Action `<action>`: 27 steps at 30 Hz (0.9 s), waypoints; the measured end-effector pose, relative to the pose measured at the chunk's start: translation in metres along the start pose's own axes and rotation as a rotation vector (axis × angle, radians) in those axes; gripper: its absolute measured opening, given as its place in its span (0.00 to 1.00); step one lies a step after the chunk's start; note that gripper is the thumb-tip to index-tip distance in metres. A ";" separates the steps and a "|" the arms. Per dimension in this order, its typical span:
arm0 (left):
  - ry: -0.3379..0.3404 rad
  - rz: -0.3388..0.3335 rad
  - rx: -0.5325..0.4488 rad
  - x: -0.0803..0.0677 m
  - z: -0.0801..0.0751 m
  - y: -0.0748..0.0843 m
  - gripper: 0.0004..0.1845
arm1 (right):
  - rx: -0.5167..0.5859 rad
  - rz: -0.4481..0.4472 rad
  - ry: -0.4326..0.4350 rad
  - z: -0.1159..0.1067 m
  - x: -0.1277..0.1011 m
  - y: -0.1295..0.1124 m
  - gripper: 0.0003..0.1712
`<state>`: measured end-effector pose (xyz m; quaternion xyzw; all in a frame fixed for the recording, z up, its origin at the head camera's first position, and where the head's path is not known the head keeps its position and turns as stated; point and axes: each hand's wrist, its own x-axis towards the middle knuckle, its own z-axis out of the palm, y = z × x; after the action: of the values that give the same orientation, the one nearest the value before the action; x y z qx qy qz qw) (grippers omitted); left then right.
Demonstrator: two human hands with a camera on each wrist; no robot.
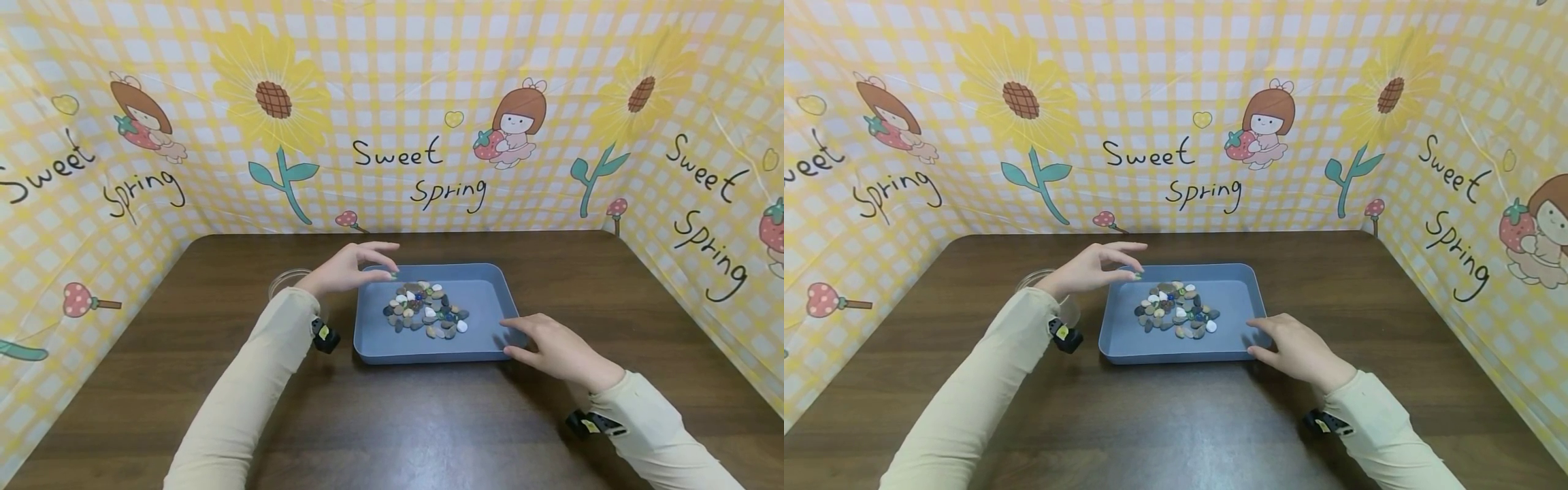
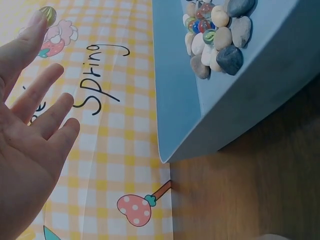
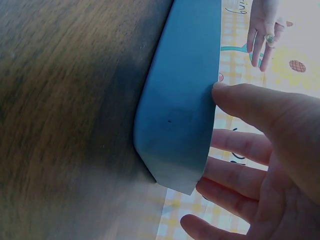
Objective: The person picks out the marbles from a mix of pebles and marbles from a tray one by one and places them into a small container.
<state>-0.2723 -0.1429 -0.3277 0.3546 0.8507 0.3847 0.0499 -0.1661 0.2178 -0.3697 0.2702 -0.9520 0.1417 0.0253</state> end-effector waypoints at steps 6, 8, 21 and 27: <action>0.005 -0.010 -0.027 -0.003 -0.003 -0.004 0.11 | 0.002 -0.005 0.001 0.001 0.000 0.000 0.25; 0.011 -0.013 -0.026 -0.004 -0.005 -0.005 0.11 | 0.002 -0.007 0.003 0.001 0.000 0.001 0.25; 0.053 -0.011 0.006 -0.013 -0.013 -0.004 0.11 | -0.003 -0.004 0.005 0.000 0.000 0.000 0.25; 0.054 -0.054 -0.005 -0.018 -0.015 -0.003 0.11 | 0.000 0.001 0.000 0.000 0.000 0.000 0.26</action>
<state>-0.2663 -0.1656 -0.3227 0.3209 0.8600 0.3949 0.0382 -0.1659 0.2184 -0.3694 0.2697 -0.9521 0.1420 0.0254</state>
